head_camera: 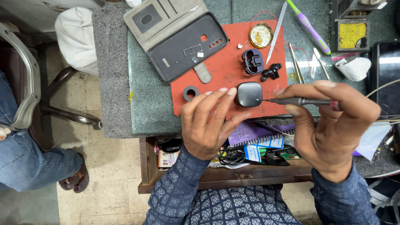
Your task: The person uses a soldering iron and a screwdriver to work on a small green circuit board removed from a black earbud case. They repeatedly heat and adjust the board, then place it back into the case and tighten a screw.
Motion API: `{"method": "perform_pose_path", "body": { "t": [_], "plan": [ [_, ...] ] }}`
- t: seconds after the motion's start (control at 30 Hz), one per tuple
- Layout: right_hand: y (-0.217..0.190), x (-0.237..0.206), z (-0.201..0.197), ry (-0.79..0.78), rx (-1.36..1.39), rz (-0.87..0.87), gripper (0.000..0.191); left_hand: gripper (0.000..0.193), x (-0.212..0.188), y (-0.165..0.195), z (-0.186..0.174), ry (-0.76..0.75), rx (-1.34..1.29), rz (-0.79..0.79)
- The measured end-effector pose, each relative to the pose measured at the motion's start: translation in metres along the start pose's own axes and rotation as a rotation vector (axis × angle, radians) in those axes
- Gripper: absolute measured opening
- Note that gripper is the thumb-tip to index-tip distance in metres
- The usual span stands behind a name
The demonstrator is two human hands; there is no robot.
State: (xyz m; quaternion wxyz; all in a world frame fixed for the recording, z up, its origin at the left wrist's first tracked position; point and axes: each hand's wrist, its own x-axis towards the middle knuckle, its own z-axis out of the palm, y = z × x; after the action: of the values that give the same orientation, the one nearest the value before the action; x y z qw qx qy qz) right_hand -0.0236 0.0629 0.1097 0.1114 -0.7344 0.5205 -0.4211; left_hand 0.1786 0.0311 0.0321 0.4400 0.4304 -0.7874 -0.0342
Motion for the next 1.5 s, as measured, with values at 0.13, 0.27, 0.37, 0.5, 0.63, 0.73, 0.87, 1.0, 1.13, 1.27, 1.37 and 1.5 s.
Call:
{"method": "perform_pose_path", "body": {
  "t": [0.13, 0.27, 0.37, 0.5, 0.63, 0.73, 0.87, 1.0, 1.13, 1.27, 1.37, 1.5],
  "plan": [
    [0.009, -0.022, 0.001, 0.061, 0.026, 0.068, 0.056, 0.054, 0.006, 0.007, -0.001, -0.1, -0.008, 0.054],
    [0.017, -0.037, 0.0, 0.138, 0.089, 0.161, 0.051, 0.061, 0.023, 0.019, 0.0, -0.323, -0.028, 0.025],
    [0.02, -0.045, 0.0, 0.183, 0.119, 0.245, 0.048, 0.064, 0.04, 0.021, -0.001, -0.433, -0.02, 0.005],
    [0.022, -0.052, 0.001, 0.214, 0.128, 0.283, 0.047, 0.06, 0.059, 0.02, -0.006, -0.534, -0.011, 0.034],
    [0.025, -0.053, 0.005, 0.258, 0.174, 0.294, 0.046, 0.057, 0.069, 0.021, -0.014, -0.612, -0.065, 0.01],
    [0.027, -0.053, 0.007, 0.285, 0.218, 0.314, 0.047, 0.053, 0.071, 0.022, -0.016, -0.604, -0.103, -0.008],
    [0.028, -0.052, 0.009, 0.316, 0.267, 0.345, 0.047, 0.053, 0.069, 0.02, -0.018, -0.572, -0.133, -0.037],
    [0.025, -0.052, 0.011, 0.32, 0.303, 0.38, 0.049, 0.054, 0.066, 0.017, -0.018, -0.521, -0.202, -0.084],
    [0.019, -0.048, 0.016, 0.279, 0.252, 0.252, 0.052, 0.055, 0.063, 0.017, -0.016, -0.488, -0.262, -0.154],
    [0.016, -0.042, 0.017, 0.236, 0.225, 0.137, 0.056, 0.055, 0.055, 0.015, -0.013, -0.484, -0.324, -0.235],
    [0.019, -0.035, 0.018, 0.198, 0.18, 0.076, 0.055, 0.058, 0.049, 0.011, -0.008, -0.426, -0.334, -0.178],
    [0.021, -0.03, 0.019, 0.135, 0.077, 0.02, 0.057, 0.06, 0.04, 0.008, 0.0, -0.366, -0.375, -0.18]
  ]
}}
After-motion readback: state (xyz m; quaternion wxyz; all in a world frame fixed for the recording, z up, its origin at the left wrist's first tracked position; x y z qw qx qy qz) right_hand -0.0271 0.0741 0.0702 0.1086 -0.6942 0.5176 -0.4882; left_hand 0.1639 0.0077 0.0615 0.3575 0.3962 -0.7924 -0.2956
